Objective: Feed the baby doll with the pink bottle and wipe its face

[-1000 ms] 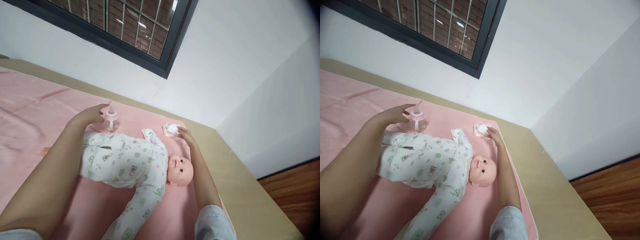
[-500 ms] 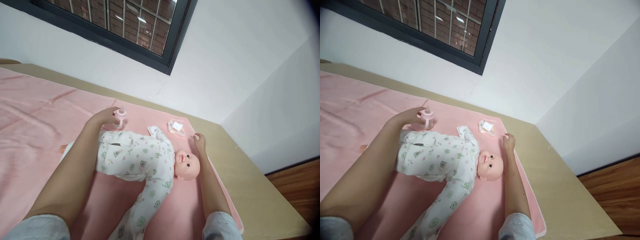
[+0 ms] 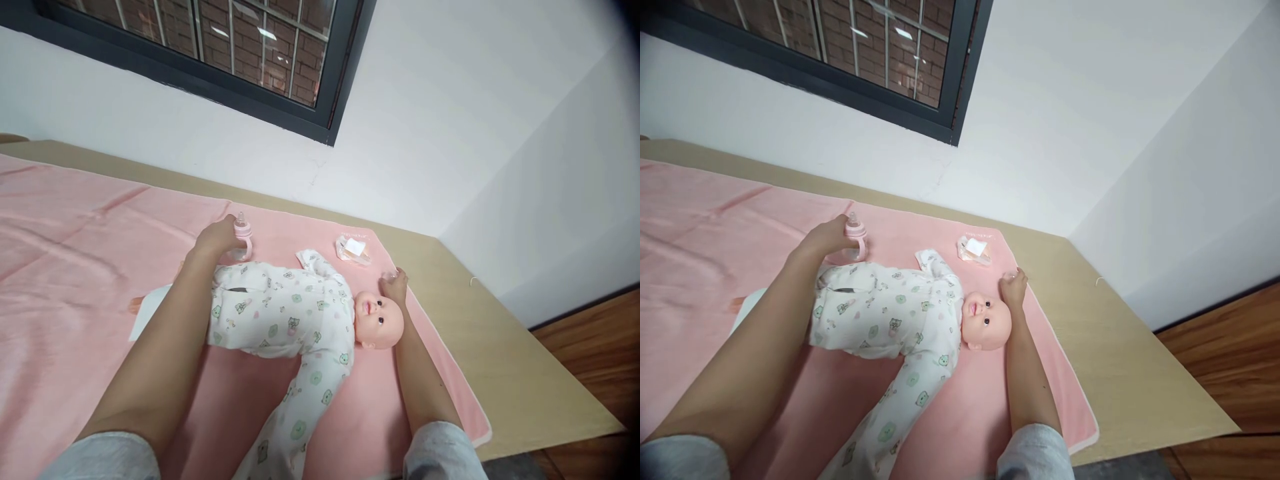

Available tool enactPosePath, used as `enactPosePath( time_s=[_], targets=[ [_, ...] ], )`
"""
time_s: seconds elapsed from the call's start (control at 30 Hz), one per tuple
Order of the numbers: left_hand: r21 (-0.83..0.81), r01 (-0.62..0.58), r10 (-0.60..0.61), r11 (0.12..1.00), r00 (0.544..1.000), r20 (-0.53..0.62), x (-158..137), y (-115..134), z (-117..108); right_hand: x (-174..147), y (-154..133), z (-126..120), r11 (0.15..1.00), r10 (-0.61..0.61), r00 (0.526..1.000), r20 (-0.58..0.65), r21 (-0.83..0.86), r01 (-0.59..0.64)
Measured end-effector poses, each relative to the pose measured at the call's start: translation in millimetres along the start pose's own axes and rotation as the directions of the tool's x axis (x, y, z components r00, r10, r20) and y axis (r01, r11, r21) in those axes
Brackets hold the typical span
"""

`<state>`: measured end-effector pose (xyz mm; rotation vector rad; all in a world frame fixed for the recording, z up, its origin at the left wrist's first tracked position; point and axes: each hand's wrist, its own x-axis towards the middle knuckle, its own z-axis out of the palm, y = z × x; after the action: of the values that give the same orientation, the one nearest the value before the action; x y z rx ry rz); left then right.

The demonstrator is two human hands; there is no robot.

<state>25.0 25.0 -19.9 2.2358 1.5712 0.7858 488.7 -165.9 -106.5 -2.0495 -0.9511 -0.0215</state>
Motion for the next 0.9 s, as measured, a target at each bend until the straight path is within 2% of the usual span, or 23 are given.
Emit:
enactPosePath(
  time_s=[0.1,0.27,0.43,0.6,0.73,0.83,0.9],
  targets=[
    [0.098,0.104,-0.106,0.99,0.994,0.017,-2.2,4.5,-1.9,0.1,2.6,1.6,1.0,-0.023,1.0,0.015,-0.003,0.023],
    [0.103,0.098,-0.102,0.99,0.994,0.036,-9.6,13.0,-9.7,2.3,5.8,3.4,0.999,-0.008,1.0,-0.003,0.046,0.008],
    [-0.032,0.078,-0.079,0.996,0.996,-0.028,-14.6,29.4,-18.8,1.5,2.6,-1.5,0.995,0.035,0.999,0.008,0.097,-0.036],
    [-0.2,-0.018,-0.008,0.98,0.992,-0.128,-20.6,60.5,-22.1,0.7,-8.6,-9.9,0.969,0.076,0.997,-0.009,0.237,-0.071],
    [-0.305,-0.117,0.066,0.945,0.983,-0.172,-29.6,91.0,-17.8,5.9,-32.6,-23.1,0.913,0.015,0.998,-0.055,0.408,0.009],
    [-0.348,-0.219,0.158,0.911,0.968,-0.196,-42.9,118.5,-13.2,5.0,-65.5,-40.9,0.856,-0.094,0.991,-0.097,0.5,0.13],
    [-0.342,-0.299,0.236,0.891,0.948,-0.214,-55.6,137.9,-10.8,-3.1,-93.1,-56.0,0.806,-0.178,0.981,-0.081,0.56,0.193]
  ],
)
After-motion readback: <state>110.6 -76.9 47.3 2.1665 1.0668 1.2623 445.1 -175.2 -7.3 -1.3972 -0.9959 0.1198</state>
